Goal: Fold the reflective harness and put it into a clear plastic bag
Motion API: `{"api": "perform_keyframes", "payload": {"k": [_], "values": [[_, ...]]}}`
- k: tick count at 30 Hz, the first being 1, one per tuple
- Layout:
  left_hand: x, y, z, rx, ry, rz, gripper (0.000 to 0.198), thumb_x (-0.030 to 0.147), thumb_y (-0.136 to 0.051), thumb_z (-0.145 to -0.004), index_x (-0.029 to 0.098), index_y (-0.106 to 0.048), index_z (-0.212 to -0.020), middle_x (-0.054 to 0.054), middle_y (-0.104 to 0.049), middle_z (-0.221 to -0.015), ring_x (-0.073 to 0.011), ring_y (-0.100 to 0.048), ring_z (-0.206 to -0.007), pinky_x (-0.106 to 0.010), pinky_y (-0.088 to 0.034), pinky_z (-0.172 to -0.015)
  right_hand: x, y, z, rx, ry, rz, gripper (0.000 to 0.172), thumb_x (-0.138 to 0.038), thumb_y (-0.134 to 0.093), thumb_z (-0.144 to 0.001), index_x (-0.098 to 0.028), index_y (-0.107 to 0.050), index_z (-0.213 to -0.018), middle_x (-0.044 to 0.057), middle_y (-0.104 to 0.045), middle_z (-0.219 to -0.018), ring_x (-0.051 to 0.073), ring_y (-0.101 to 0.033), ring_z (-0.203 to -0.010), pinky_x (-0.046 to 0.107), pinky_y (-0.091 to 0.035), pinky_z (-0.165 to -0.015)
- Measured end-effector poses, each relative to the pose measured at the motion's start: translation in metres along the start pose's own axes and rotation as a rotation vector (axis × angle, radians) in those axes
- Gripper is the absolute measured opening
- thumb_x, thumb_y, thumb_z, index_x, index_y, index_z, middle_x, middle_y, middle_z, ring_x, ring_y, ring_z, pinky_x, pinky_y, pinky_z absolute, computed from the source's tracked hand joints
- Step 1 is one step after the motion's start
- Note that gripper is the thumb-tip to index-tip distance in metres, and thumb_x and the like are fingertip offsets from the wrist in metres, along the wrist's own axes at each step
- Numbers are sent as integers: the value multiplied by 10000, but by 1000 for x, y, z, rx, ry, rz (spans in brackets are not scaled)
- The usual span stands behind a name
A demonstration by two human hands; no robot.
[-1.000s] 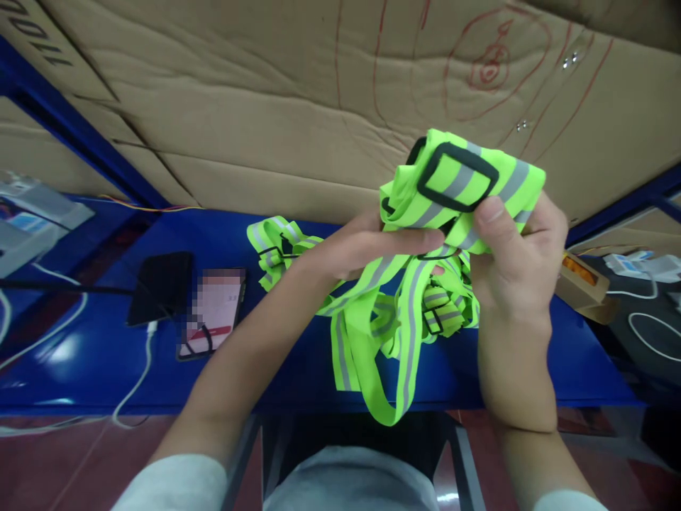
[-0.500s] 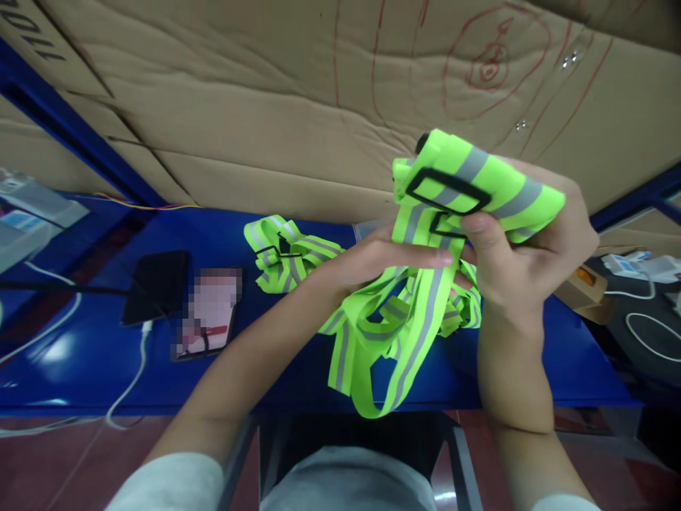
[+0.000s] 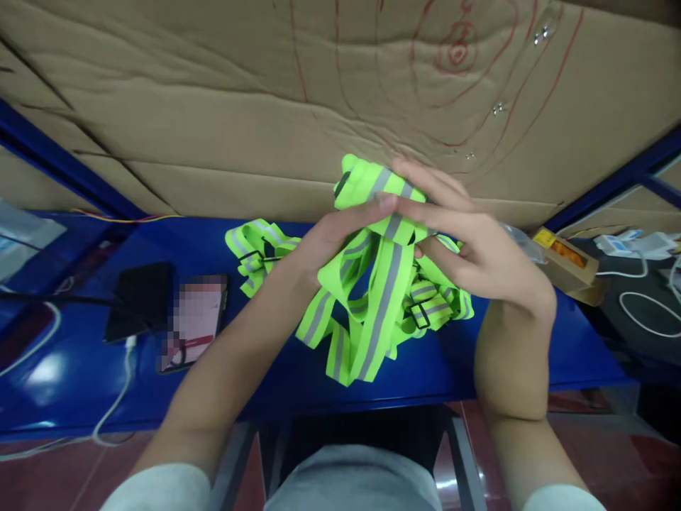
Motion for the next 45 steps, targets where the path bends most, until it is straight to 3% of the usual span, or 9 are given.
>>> {"api": "perform_keyframes", "payload": {"k": [3,10,14,17,25,29,33,38,45], "values": [[-1,0,2,-97,2,133,352,396,-767,-885,211,-777,-1184,-35,-818,-1099,-327,-758,-1174,-442,-620,-1040,8,7,3,45,-74,-221,687,-158,-666,-868,-376,-569,-1512,-50,-480,-1654,268,-411,-1578,506,-344,-1340],[4,9,6,40,-54,-1,486,223,-964,-658,217,-789,-1112,-40,-820,-1145,-363,-701,-1279,-469,-580,-1120,25,3,5,42,-121,-530,923,-531,-817,-828,-371,-381,-1625,-13,-377,-1722,274,-346,-1612,504,-376,-1314],[1,9,0,-4,-59,4,429,197,-939,-671,194,-795,-1075,-38,-823,-1102,-353,-722,-1234,-465,-575,-1111,26,-2,0,212,-298,-351,750,-454,-952,-708,-326,-635,-1376,12,-702,-1367,313,-587,-1410,515,-516,-1200],[-7,12,-10,-4,-13,112,349,209,-901,-706,179,-795,-1037,-39,-825,-1030,-335,-761,-1141,-461,-602,-1052,25,-7,-3,344,-330,-212,489,-459,-919,-756,-277,-710,-1159,15,-750,-1111,318,-680,-1224,533,-585,-1095],[-4,14,-15,25,-100,214,80,218,-759,-775,209,-759,-854,21,-797,-895,-274,-771,-1101,-382,-613,-983,-6,-20,-3,547,-192,235,390,-314,-671,-955,-381,-662,-1340,-5,-685,-1374,298,-653,-1320,455,-531,-1191],[9,8,-6,-53,-111,162,158,280,-639,-888,159,-736,-920,-22,-795,-947,-290,-752,-1144,-410,-589,-1009,-13,-20,-3,655,-195,226,399,-306,-692,-949,-371,-660,-1342,-5,-672,-1387,316,-623,-1366,486,-533,-1177],[11,6,-4,-204,-15,161,247,406,-704,-880,188,-749,-988,-46,-797,-916,-227,-766,-836,-344,-629,-829,-9,-20,-7,713,-198,75,365,-366,-740,-942,-358,-696,-1305,-5,-684,-1345,316,-616,-1366,480,-555,-1129],[10,8,-2,-244,73,82,208,395,-730,-862,192,-758,-901,-17,-749,-808,-150,-683,-673,-270,-570,-658,-12,-23,-7,781,-176,223,362,-358,-770,-920,-388,-717,-1277,-23,-708,-1287,294,-673,-1268,455,-554,-1137],[10,2,2,-258,53,142,194,323,-785,-816,186,-796,-953,-40,-812,-1088,-270,-766,-1074,-344,-640,-951,-14,-27,-5,863,-129,267,420,-226,-768,-893,-386,-722,-1279,-31,-723,-1265,297,-683,-1232,477,-551,-1141]]}}
Point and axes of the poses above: each hand's wrist, its own z-axis away from the middle knuckle, its own y-axis out of the back of the hand, x = y × z, the point moved 3 cm from there along -z, towards the middle knuckle
